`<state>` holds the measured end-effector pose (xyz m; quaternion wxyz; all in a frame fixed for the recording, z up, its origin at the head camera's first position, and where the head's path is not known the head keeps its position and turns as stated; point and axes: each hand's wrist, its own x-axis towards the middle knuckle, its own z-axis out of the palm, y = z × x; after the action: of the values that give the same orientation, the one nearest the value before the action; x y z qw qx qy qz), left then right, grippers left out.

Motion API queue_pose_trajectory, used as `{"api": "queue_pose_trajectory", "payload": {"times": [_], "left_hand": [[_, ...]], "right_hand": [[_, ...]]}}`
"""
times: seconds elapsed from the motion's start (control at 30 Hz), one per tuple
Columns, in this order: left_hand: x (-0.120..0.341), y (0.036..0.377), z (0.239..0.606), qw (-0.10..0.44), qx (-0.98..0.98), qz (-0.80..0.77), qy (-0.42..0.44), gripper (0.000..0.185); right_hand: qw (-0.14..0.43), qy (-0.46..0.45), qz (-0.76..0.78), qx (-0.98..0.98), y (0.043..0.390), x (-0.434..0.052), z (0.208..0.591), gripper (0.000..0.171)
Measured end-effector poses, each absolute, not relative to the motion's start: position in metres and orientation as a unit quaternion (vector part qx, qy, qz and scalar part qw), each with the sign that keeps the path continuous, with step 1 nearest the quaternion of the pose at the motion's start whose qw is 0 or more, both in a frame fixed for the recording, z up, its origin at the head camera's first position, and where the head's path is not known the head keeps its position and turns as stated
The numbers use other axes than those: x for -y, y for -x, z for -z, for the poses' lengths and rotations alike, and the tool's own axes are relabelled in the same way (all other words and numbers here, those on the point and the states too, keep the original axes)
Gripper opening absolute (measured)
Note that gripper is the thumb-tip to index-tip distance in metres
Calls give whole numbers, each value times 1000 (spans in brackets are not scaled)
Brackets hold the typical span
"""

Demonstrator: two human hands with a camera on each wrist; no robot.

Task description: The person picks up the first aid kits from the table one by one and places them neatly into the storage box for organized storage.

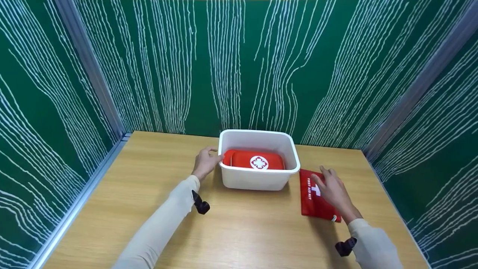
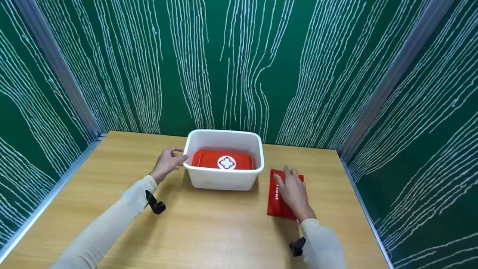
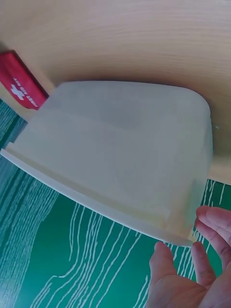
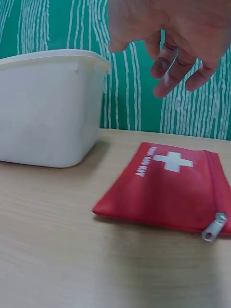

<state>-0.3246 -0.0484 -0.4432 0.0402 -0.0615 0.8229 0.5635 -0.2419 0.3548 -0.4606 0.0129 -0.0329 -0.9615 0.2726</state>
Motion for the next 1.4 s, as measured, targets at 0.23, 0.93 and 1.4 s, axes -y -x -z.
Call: {"api": "queue_pose_trajectory", "payload": {"times": [0.23,0.93,1.4], "left_hand": [[50,323,448,39,-816,-573,67,38],[48,321,454,46,-789,-609,64,38],[42,319,450,54,-780,-620,59,37]], "right_hand": [[1,66,-276,959,233,-367,464,81],[-20,134,-243,961,207,-397,496,74],[-102,234,-269,929,194,-410,516,85]]}}
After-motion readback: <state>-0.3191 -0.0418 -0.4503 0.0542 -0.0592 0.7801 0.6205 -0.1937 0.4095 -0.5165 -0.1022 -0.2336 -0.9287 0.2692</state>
